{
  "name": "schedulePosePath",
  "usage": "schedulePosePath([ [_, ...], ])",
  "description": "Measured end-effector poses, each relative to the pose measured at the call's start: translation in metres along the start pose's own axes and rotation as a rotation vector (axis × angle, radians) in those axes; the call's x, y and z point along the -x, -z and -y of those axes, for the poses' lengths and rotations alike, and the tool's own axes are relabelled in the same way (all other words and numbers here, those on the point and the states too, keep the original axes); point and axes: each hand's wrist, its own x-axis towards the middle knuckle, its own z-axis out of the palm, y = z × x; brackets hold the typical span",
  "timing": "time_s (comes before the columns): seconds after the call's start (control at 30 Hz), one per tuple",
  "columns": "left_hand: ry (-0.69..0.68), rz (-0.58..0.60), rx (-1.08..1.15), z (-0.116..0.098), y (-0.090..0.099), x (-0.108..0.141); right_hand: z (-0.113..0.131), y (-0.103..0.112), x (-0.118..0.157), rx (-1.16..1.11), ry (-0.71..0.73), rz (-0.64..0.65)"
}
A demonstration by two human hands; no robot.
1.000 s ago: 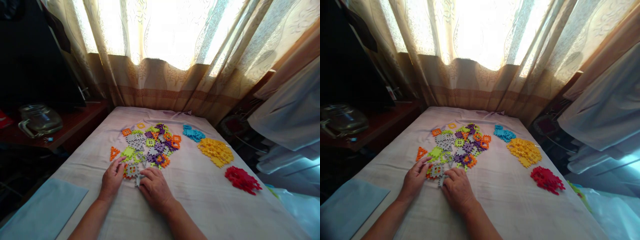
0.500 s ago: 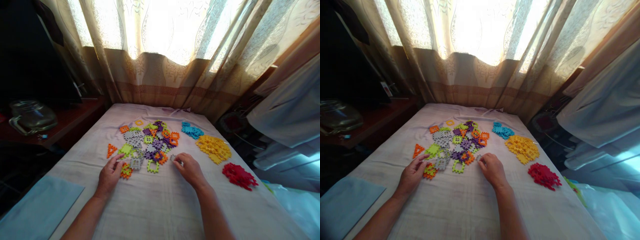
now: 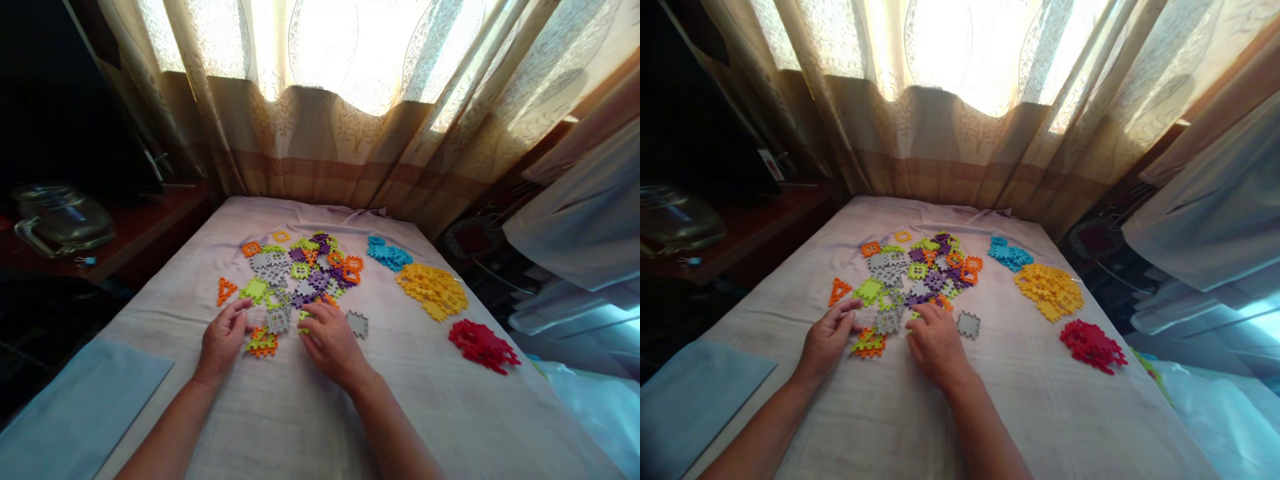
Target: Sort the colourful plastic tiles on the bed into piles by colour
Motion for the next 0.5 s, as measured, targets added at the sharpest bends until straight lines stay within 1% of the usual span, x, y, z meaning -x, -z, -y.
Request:
schedulePosePath([
  [0.07, 0.004, -0.001, 0.011, 0.001, 0.000, 0.000, 0.015, -0.015, 0.000, -0.004, 0.096, 0.019],
  [0.17, 0.006, 0.002, 0.021, 0.002, -0.001, -0.001, 0.028, -0.026, 0.002, 0.005, 0.133, 0.062],
  [0.5, -0.004, 0.026, 0.043, 0.005, -0.003, -0.001, 0.036, -0.029, 0.002, -0.008, 0.148, 0.019],
])
